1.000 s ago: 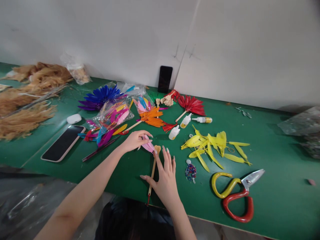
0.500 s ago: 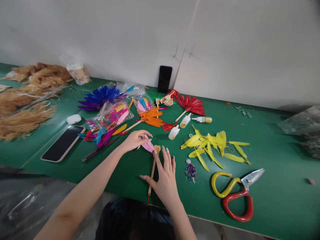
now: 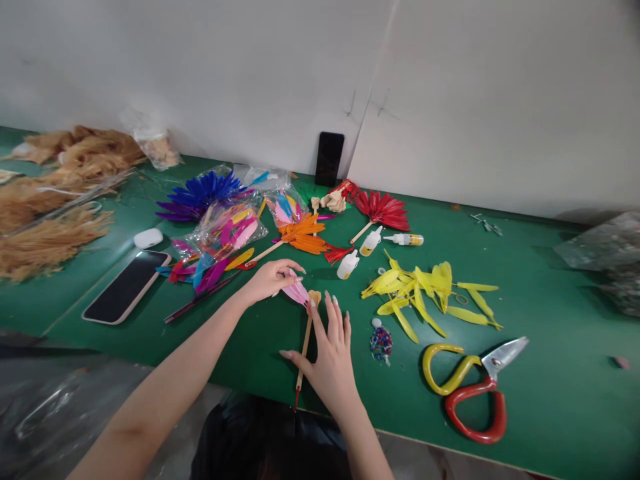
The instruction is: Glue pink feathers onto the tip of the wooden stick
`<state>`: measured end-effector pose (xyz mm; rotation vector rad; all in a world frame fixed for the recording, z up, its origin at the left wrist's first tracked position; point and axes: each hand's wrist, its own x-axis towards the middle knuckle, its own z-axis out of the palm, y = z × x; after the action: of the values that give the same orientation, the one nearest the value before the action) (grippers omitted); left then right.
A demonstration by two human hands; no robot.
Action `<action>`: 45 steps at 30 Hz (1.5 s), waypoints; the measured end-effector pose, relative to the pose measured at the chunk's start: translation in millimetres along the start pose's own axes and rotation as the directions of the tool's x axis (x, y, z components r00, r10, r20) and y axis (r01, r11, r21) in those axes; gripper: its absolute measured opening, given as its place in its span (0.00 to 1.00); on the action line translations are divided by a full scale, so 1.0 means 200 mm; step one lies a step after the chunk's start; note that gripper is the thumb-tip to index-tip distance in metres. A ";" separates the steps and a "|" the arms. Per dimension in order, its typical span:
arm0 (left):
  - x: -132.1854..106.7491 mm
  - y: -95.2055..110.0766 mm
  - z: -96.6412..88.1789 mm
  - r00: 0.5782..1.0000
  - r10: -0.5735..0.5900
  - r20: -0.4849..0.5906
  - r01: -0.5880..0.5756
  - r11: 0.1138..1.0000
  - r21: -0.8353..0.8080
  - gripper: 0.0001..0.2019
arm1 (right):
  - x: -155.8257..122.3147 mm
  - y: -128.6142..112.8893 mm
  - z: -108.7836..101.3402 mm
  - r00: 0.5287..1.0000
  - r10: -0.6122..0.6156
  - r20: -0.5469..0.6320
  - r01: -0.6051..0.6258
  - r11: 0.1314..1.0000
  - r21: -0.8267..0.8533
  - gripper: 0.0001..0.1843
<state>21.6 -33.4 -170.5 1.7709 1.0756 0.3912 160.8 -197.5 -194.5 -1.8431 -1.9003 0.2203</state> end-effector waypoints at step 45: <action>-0.11 0.09 0.13 0.904 0.423 0.065 -0.404 0.793 0.456 0.13 | -0.01 0.00 0.02 0.988 0.031 -0.150 -0.016 0.995 0.098 0.44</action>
<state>35.9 -68.6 -162.9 2.4532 0.8392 0.4639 158.2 -197.9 -198.8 -1.7674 -1.7355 0.1712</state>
